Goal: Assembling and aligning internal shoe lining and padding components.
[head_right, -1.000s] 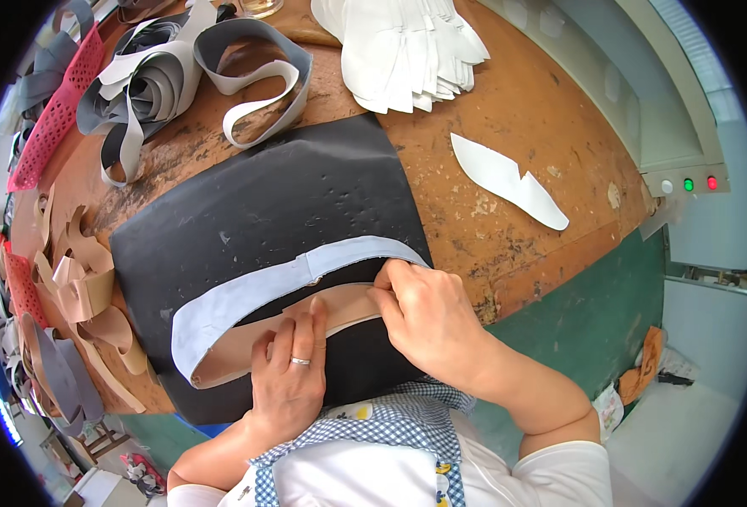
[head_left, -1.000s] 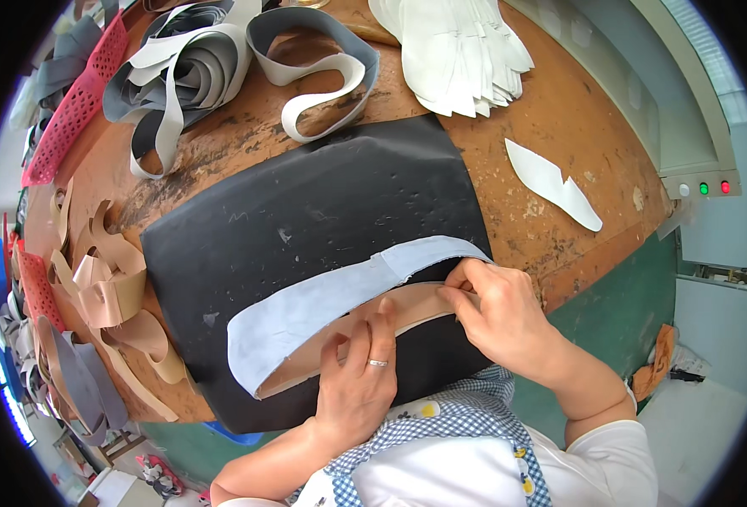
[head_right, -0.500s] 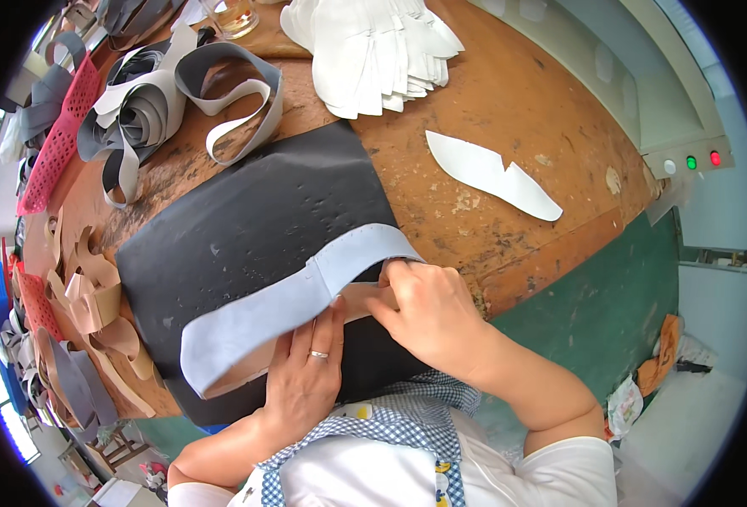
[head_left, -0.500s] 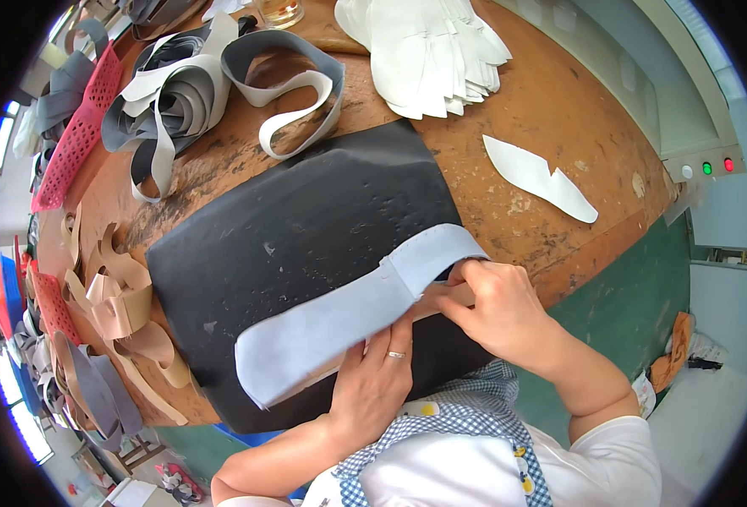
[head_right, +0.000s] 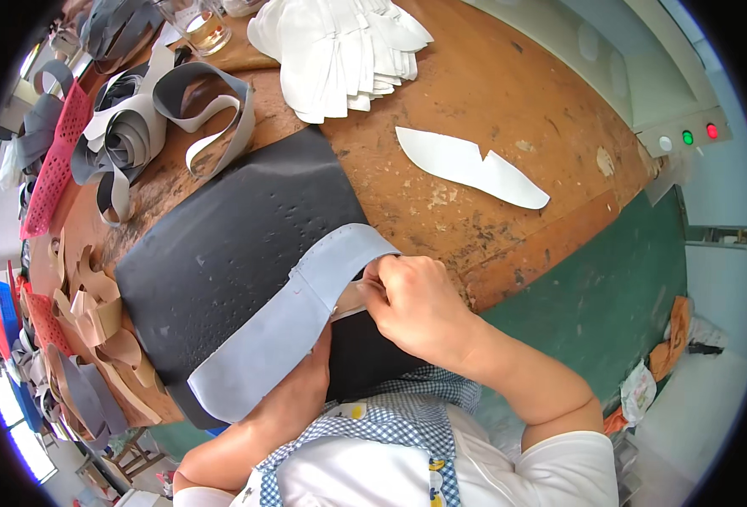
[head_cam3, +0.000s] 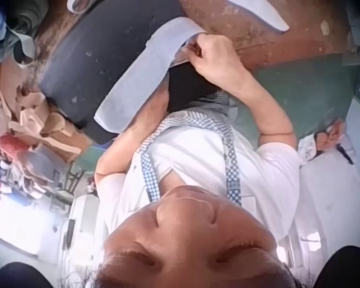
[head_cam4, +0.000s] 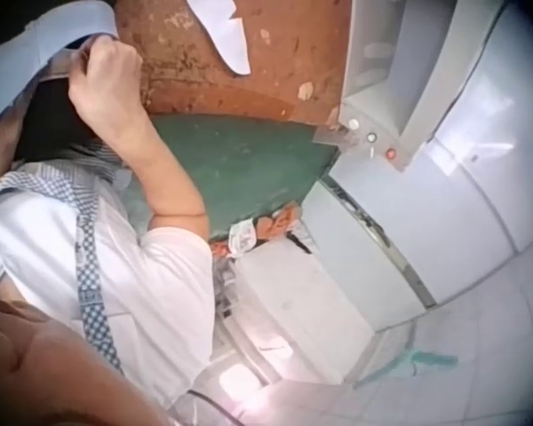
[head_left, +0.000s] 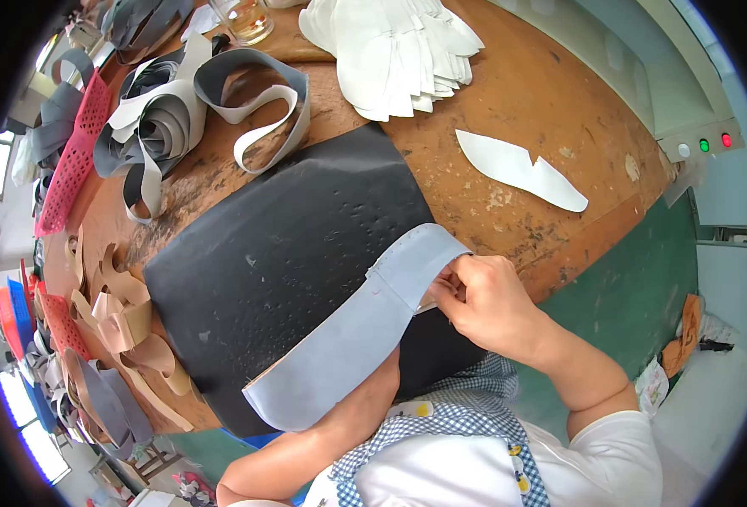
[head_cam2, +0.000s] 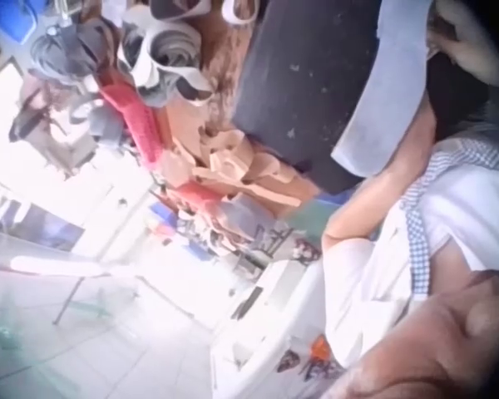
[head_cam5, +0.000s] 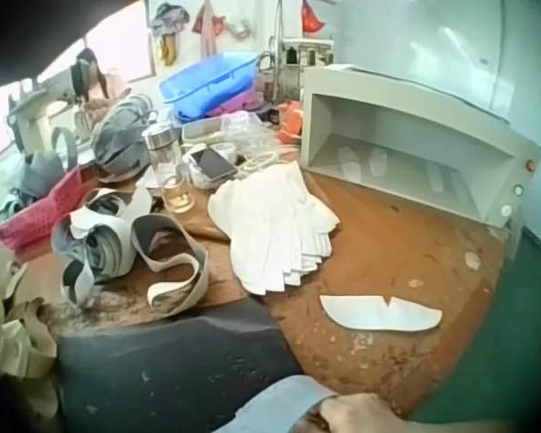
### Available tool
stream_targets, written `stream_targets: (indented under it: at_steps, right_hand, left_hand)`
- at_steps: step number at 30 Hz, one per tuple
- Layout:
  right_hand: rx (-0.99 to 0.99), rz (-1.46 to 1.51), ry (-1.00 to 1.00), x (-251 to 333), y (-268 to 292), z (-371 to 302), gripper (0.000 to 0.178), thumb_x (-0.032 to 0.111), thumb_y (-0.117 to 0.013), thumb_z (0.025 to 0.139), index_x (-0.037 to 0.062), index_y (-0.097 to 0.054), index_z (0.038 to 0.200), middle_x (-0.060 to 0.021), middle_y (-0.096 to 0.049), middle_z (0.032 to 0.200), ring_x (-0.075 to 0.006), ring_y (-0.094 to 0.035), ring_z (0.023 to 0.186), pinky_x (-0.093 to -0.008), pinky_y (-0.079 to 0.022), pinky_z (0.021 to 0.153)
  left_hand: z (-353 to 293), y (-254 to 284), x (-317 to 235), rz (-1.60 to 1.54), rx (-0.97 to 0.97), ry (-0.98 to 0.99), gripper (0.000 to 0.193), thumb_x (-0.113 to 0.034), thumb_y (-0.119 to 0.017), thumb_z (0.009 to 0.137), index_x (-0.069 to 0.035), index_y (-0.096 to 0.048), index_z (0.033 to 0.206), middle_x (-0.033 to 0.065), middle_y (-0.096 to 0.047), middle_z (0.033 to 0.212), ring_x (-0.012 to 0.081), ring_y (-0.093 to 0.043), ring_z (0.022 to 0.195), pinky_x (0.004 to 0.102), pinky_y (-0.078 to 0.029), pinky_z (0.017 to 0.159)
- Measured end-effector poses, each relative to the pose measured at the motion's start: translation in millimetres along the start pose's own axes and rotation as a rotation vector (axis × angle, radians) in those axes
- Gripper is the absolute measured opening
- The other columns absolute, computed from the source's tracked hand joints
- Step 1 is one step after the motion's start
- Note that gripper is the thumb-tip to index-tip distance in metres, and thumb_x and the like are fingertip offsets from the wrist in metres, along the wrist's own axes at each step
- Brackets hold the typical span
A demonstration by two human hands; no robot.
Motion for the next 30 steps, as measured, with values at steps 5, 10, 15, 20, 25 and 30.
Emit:
stream_targets:
  at_steps: [5, 10, 15, 20, 25, 30]
  right_hand:
    - [-0.058, 0.028, -0.031, -3.0, 5.1, -7.8, 0.01, 0.005, -0.067, 0.086, -0.0042, -0.064, 0.089, -0.0161, -0.068, 0.075, -0.0261, -0.069, 0.066, -0.0335, -0.054, 0.059]
    - [-0.195, 0.038, 0.019, -1.7, 15.5, -19.6, 0.01, 0.003, -0.068, 0.086, -0.0037, -0.061, 0.084, -0.0145, -0.067, 0.072, -0.021, -0.069, 0.062, -0.0306, -0.053, 0.055]
    - [-0.3, 0.006, 0.037, -2.1, 15.0, -23.7, 0.014, 0.0, -0.068, 0.082, -0.0018, -0.055, 0.077, -0.0112, -0.065, 0.067, -0.0197, -0.066, 0.055, -0.0296, -0.051, 0.051]
    - [-0.343, 0.018, -0.002, -7.1, 12.8, -25.5, 0.015, -0.001, -0.067, 0.081, -0.0001, -0.053, 0.075, -0.0091, -0.063, 0.064, -0.0172, -0.064, 0.051, -0.0285, -0.049, 0.048]
    - [-0.386, 0.007, -0.027, -6.5, 11.5, -25.6, 0.017, -0.001, -0.068, 0.08, 0.0013, -0.052, 0.074, -0.0073, -0.06, 0.061, -0.0168, -0.062, 0.049, -0.0287, -0.048, 0.046]
    - [-0.454, -0.03, -0.03, -6.0, 12.9, -28.6, 0.019, 0.0, -0.068, 0.081, 0.0026, -0.051, 0.075, -0.0065, -0.059, 0.06, -0.0183, -0.061, 0.047, -0.0305, -0.047, 0.045]
  left_hand:
    - [15.4, -1.1, 19.8, -0.885, 0.122, 0.105, 0.065, -0.017, -0.054, 0.085, 0.0, -0.04, 0.147, 0.0176, -0.055, 0.133, 0.0322, -0.055, 0.119, 0.0443, -0.041, 0.102]
    - [13.0, 11.0, 1.4, -0.021, 0.004, -0.086, 0.07, -0.019, -0.053, 0.084, 0.001, -0.037, 0.149, 0.0184, -0.051, 0.139, 0.0334, -0.05, 0.126, 0.0459, -0.036, 0.108]
    - [14.2, 16.7, 0.1, 0.05, -0.014, -0.142, 0.07, -0.02, -0.053, 0.083, 0.0, -0.038, 0.148, 0.0165, -0.048, 0.142, 0.0333, -0.049, 0.128, 0.0469, -0.034, 0.11]
    - [15.5, 21.7, -1.1, 0.191, -0.018, -0.188, 0.069, -0.019, -0.053, 0.083, -0.003, -0.04, 0.149, 0.0157, -0.048, 0.141, 0.0329, -0.048, 0.129, 0.047, -0.034, 0.11]
    - [20.1, 21.0, 10.7, -0.108, 0.0, -0.125, 0.073, -0.013, -0.056, 0.078, -0.008, -0.039, 0.15, 0.0124, -0.049, 0.139, 0.0323, -0.05, 0.126, 0.0461, -0.038, 0.107]
    - [27.4, 27.0, 17.2, -0.358, -0.09, -0.101, 0.077, -0.001, -0.059, 0.074, -0.009, -0.041, 0.148, 0.0108, -0.05, 0.134, 0.0297, -0.051, 0.122, 0.0391, -0.046, 0.097]
Point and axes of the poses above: each hand's wrist, its own z-axis towards the middle knuckle, its own y-axis out of the back of the hand, x = y × z, the point moved 10 cm from there along z, towards the middle knuckle
